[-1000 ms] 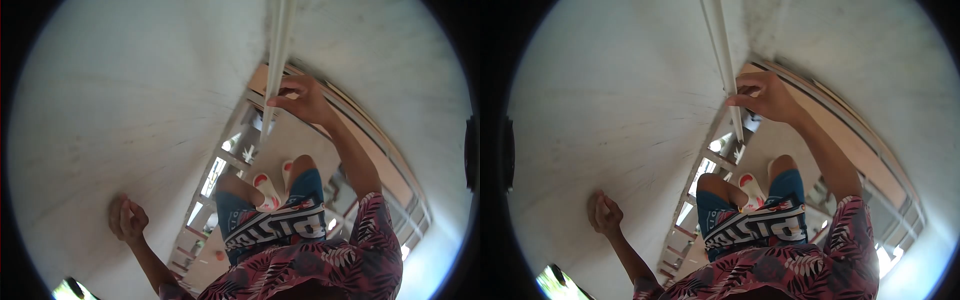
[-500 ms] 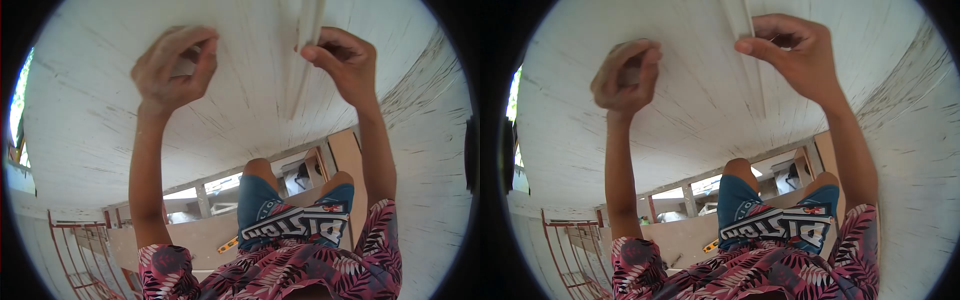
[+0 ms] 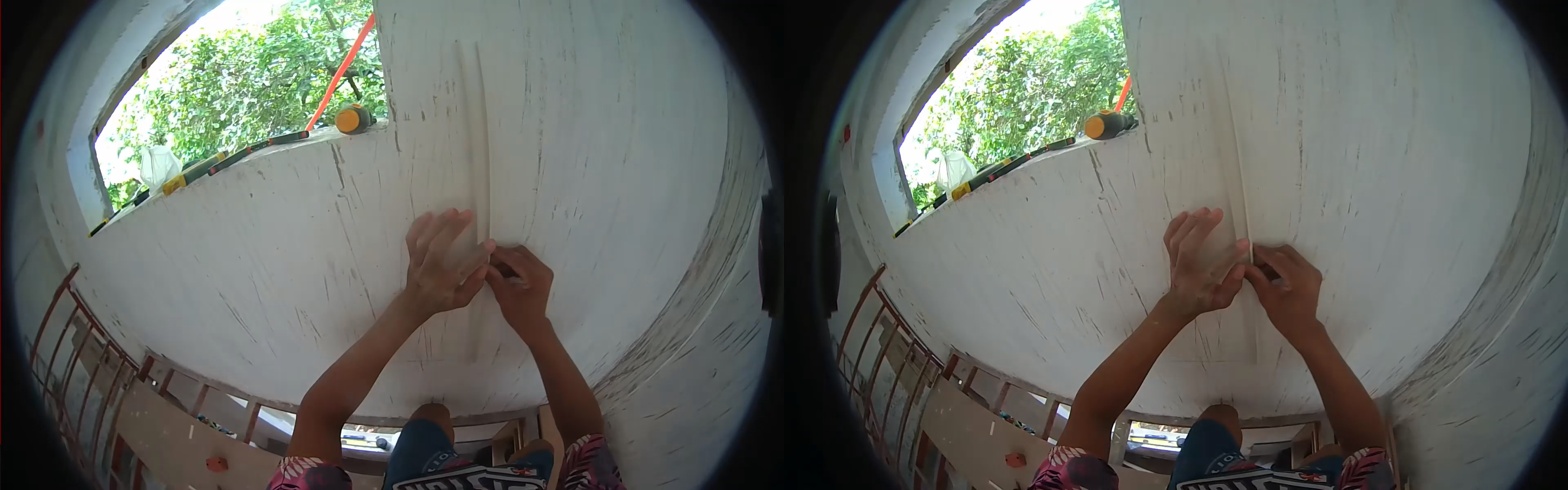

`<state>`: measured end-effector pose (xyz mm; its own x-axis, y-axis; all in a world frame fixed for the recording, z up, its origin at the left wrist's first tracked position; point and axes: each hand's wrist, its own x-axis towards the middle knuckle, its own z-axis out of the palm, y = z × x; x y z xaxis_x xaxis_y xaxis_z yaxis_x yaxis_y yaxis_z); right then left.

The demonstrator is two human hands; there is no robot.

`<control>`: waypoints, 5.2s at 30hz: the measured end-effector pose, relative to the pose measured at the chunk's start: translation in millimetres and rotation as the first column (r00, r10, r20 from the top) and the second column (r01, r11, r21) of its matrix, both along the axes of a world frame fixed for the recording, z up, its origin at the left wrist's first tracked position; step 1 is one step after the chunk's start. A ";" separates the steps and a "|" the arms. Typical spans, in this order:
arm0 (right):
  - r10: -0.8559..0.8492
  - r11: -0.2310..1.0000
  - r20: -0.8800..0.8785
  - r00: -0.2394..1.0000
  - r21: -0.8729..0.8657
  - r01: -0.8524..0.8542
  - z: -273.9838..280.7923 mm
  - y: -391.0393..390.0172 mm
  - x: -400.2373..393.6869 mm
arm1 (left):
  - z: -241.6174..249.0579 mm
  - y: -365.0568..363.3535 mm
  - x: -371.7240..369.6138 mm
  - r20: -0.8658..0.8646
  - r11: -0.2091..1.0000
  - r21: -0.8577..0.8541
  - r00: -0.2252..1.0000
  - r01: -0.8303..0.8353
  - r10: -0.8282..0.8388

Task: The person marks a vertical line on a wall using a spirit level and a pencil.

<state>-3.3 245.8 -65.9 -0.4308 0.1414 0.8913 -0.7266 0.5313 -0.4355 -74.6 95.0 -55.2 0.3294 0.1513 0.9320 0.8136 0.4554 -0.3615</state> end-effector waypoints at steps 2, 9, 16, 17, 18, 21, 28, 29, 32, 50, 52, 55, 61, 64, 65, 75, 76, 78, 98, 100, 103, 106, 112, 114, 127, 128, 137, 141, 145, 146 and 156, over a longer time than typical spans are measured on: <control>-0.094 0.994 -0.105 0.990 0.045 0.099 -2.3 -2.0 -2.7 | -0.5 4.6 3.8 0.015 0.998 -0.014 0.998 -0.053 0.054; -0.212 0.961 -0.196 0.957 0.136 0.240 -14.2 3.9 -12.1 | 2.5 10.2 12.2 0.110 0.970 -0.098 0.966 -0.223 0.234; -0.305 0.932 -0.039 0.952 0.192 0.306 -32.2 0.0 13.2 | 0.3 9.8 12.0 0.113 0.967 -0.078 0.961 -0.244 0.252; -0.329 0.926 0.005 0.944 0.197 0.322 -42.0 -1.6 16.3 | -1.2 9.9 10.9 0.096 0.968 -0.067 0.964 -0.241 0.247; -0.354 0.919 0.039 0.934 0.201 0.340 -52.0 -2.2 18.3 | -1.5 10.4 9.1 0.087 0.966 -0.061 0.963 -0.251 0.256; -0.393 0.893 0.102 0.914 0.282 0.352 -83.7 -1.3 20.9 | -2.4 11.3 9.3 0.067 0.963 -0.043 0.961 -0.265 0.267; -0.415 0.867 0.138 0.900 0.360 0.345 -113.9 -6.3 12.8 | -0.8 10.3 10.3 0.090 0.967 -0.056 0.963 -0.250 0.254; -0.411 0.868 0.139 0.901 0.362 0.340 -114.8 -5.9 10.5 | -0.5 10.0 10.0 0.093 0.966 -0.055 0.962 -0.253 0.257; -0.400 0.881 0.133 0.907 0.330 0.340 -116.3 -7.6 12.2 | -1.2 9.8 10.8 0.124 0.964 -0.081 0.957 -0.253 0.262; -0.315 0.937 0.003 0.949 0.162 0.310 -136.9 -6.3 -7.9 | -2.2 12.7 3.9 0.103 0.988 -0.010 0.982 -0.156 0.156; -0.273 0.946 -0.024 0.962 0.174 0.273 -133.6 -3.9 -5.0 | -4.6 16.2 -2.1 0.044 0.972 0.008 0.971 -0.236 0.235; -0.234 0.949 0.000 0.972 0.218 0.228 -126.9 -3.1 2.5 | -1.1 11.4 -0.8 0.094 0.987 -0.016 0.982 -0.163 0.164; -0.188 0.961 0.092 0.978 0.221 0.164 -134.6 4.2 15.5 | 0.4 14.9 -5.3 0.046 0.980 0.010 0.979 -0.198 0.197; -0.199 0.957 0.138 0.970 0.239 0.162 -144.2 6.3 14.3 | 1.0 10.0 -0.7 0.071 0.986 0.005 0.983 -0.167 0.166; -0.185 0.962 0.151 0.971 0.231 0.147 -146.5 6.3 14.3 | 3.6 10.5 1.6 0.054 0.985 0.007 0.984 -0.172 0.171; -0.139 0.984 0.132 0.981 0.132 0.122 -146.5 -11.1 9.2 | 8.5 10.6 -0.8 0.032 0.988 0.060 0.989 -0.143 0.141; -0.139 0.984 0.133 0.981 0.133 0.121 -144.6 -12.3 8.2 | 12.5 9.5 -0.4 0.028 0.982 0.059 0.984 -0.177 0.176; -0.127 0.986 0.084 0.988 0.117 0.117 -140.1 -13.4 6.2 | 21.7 7.7 -2.4 0.026 0.977 0.059 0.978 -0.206 0.205; -0.228 0.954 -0.027 0.973 0.192 0.228 -158.9 -11.7 7.4 | 28.1 8.8 15.6 0.286 0.953 -0.046 0.910 -0.300 0.300; -0.222 0.955 0.034 0.974 0.210 0.210 -174.3 -9.5 11.2 | 26.0 11.1 2.1 0.130 0.937 0.024 0.931 -0.348 0.342; -0.213 0.956 0.104 0.972 0.228 0.185 -194.1 -9.4 11.3 | 24.4 13.0 -5.9 -0.023 0.920 0.107 0.924 -0.378 0.382; -0.194 0.962 0.095 0.976 0.211 0.171 -203.7 -11.1 10.9 | 14.7 11.8 -0.3 0.037 0.914 0.073 0.917 -0.400 0.398; -0.293 0.941 0.134 0.947 0.216 0.261 -218.3 -14.1 12.2 | 19.0 10.3 0.9 0.090 0.914 0.002 0.911 -0.405 0.404; -0.247 0.954 0.067 0.967 0.194 0.230 -198.4 -20.0 19.4 | 21.3 9.1 7.6 0.115 0.913 -0.010 0.907 -0.407 0.405; -0.238 0.950 -0.040 0.970 0.198 0.241 -194.2 -23.6 15.2 | 24.4 1.4 4.3 0.117 0.917 0.024 0.913 -0.397 0.392; -0.241 0.949 -0.030 0.970 0.200 0.242 -193.5 -23.3 14.6 | 25.2 -0.8 3.9 0.126 0.919 0.020 0.912 -0.395 0.389; -0.234 0.960 0.020 0.972 0.160 0.227 -199.1 -25.8 16.8 | 24.5 -1.7 6.2 0.102 0.899 -0.021 0.893 -0.438 0.438; -0.251 0.959 0.008 0.968 0.140 0.247 -200.2 -23.9 17.8 | 25.6 -1.3 7.9 0.073 0.880 -0.078 0.877 -0.469 0.475; -0.256 0.960 0.018 0.967 0.119 0.252 -199.9 -23.8 19.0 | 24.5 -2.7 7.1 0.081 0.868 -0.127 0.867 -0.481 0.492; -0.262 0.958 -0.001 0.965 0.120 0.260 -200.7 -22.5 18.0 | 24.8 -1.7 6.8 0.067 0.871 -0.113 0.871 -0.477 0.486; -0.269 0.957 0.022 0.963 0.114 0.265 -214.6 -19.0 16.6 | 24.2 -3.2 5.9 0.063 0.856 -0.119 0.857 -0.503 0.512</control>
